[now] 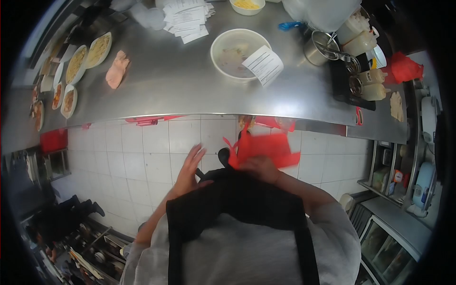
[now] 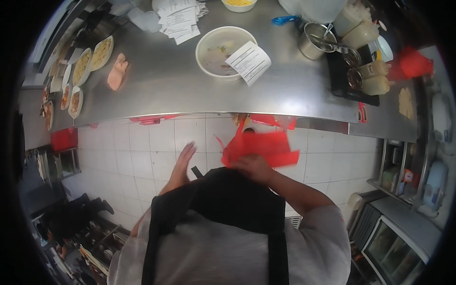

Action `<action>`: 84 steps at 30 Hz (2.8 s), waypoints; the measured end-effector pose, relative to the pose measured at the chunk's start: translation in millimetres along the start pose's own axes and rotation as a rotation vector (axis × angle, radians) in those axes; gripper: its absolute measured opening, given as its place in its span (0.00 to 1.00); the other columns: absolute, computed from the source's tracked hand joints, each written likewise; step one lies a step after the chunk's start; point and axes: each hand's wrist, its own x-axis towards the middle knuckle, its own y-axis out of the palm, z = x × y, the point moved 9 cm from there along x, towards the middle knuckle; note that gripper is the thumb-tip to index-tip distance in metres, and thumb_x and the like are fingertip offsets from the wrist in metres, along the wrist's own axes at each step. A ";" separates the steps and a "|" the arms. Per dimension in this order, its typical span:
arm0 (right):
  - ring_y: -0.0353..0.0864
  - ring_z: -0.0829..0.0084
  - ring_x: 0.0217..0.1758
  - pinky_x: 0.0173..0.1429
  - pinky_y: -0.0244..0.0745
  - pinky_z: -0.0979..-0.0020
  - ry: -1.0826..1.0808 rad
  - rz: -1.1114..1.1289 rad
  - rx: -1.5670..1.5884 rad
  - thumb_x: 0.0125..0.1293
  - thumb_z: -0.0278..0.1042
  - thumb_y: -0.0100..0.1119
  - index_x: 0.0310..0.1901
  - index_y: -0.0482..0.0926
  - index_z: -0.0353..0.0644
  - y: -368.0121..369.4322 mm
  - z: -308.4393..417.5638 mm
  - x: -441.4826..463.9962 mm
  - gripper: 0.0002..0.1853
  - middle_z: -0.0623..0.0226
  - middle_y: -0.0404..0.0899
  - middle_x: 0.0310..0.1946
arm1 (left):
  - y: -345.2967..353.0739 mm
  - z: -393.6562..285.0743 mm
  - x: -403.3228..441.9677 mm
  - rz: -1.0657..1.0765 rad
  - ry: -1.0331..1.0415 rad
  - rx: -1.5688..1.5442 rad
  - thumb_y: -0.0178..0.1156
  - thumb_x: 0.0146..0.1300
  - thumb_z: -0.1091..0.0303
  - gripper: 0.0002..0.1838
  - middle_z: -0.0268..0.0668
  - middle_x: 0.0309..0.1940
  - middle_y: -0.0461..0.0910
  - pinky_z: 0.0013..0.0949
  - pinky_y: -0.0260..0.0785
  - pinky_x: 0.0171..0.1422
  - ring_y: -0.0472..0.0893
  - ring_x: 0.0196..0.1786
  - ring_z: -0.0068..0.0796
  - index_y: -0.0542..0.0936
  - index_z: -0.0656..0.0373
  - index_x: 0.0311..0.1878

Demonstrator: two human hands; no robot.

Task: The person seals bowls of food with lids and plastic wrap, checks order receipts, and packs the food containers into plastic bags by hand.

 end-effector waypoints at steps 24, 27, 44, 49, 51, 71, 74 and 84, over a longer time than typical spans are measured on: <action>0.75 0.75 0.40 0.45 0.69 0.74 0.439 -0.066 0.677 0.51 0.31 0.70 0.35 0.81 0.38 -109.7 100.1 161.8 0.11 0.65 0.77 0.36 | -111.6 -89.0 3.4 0.008 0.155 -0.451 0.56 0.62 0.74 0.21 0.37 0.53 0.75 0.31 0.64 0.62 0.72 0.57 0.27 0.71 0.61 0.60; 0.73 0.79 0.33 0.35 0.67 0.77 0.279 -0.107 0.568 0.53 0.29 0.68 0.26 0.80 0.39 -101.5 117.3 167.2 0.06 0.68 0.77 0.31 | -108.9 -76.2 -24.0 -0.026 0.054 -0.582 0.57 0.63 0.72 0.19 0.36 0.51 0.76 0.30 0.66 0.59 0.74 0.53 0.24 0.72 0.61 0.57; 0.72 0.79 0.28 0.35 0.68 0.74 0.271 -0.312 0.652 0.53 0.25 0.67 0.27 0.78 0.40 -66.0 143.3 155.6 0.05 0.72 0.75 0.24 | -80.5 -41.4 -48.1 -0.348 -0.226 -1.166 0.58 0.61 0.76 0.03 0.31 0.35 0.78 0.25 0.72 0.45 0.77 0.39 0.20 0.75 0.60 0.37; 0.75 0.63 0.31 0.40 0.69 0.66 0.058 -0.367 0.196 0.55 0.35 0.65 0.25 0.78 0.41 -105.6 170.0 149.7 0.08 0.62 0.76 0.25 | -73.8 -65.2 -32.0 -0.303 -0.133 -1.299 0.58 0.62 0.75 0.05 0.28 0.32 0.75 0.23 0.68 0.41 0.73 0.37 0.16 0.76 0.59 0.40; 0.75 0.61 0.33 0.41 0.69 0.65 -0.073 -0.430 -0.020 0.56 0.33 0.63 0.27 0.79 0.41 -115.0 184.5 143.3 0.06 0.63 0.77 0.26 | -55.2 -50.8 -20.7 -0.177 -0.099 -1.321 0.54 0.66 0.70 0.11 0.32 0.39 0.77 0.25 0.70 0.46 0.76 0.41 0.19 0.75 0.62 0.49; 0.77 0.70 0.31 0.35 0.73 0.71 -0.071 -0.388 0.290 0.50 0.35 0.71 0.38 0.78 0.40 -161.2 163.2 125.6 0.16 0.65 0.77 0.32 | -67.3 -80.9 39.0 -0.063 -0.014 -1.507 0.52 0.59 0.82 0.16 0.39 0.48 0.77 0.39 0.72 0.54 0.78 0.52 0.33 0.73 0.61 0.51; 0.76 0.68 0.34 0.37 0.72 0.70 -0.135 -0.380 0.160 0.52 0.31 0.69 0.36 0.77 0.39 -152.7 151.7 126.3 0.12 0.64 0.75 0.35 | -61.1 -77.7 38.6 -0.212 -0.021 -1.490 0.49 0.57 0.84 0.18 0.38 0.46 0.77 0.37 0.72 0.54 0.77 0.51 0.32 0.74 0.61 0.51; 0.74 0.61 0.44 0.51 0.66 0.62 -0.182 -0.112 0.237 0.59 0.30 0.60 0.34 0.73 0.43 -151.4 139.6 120.8 0.05 0.66 0.76 0.37 | -65.7 2.3 50.3 -0.165 -0.070 -1.943 0.52 0.62 0.73 0.10 0.42 0.39 0.78 0.42 0.76 0.46 0.81 0.41 0.41 0.75 0.61 0.47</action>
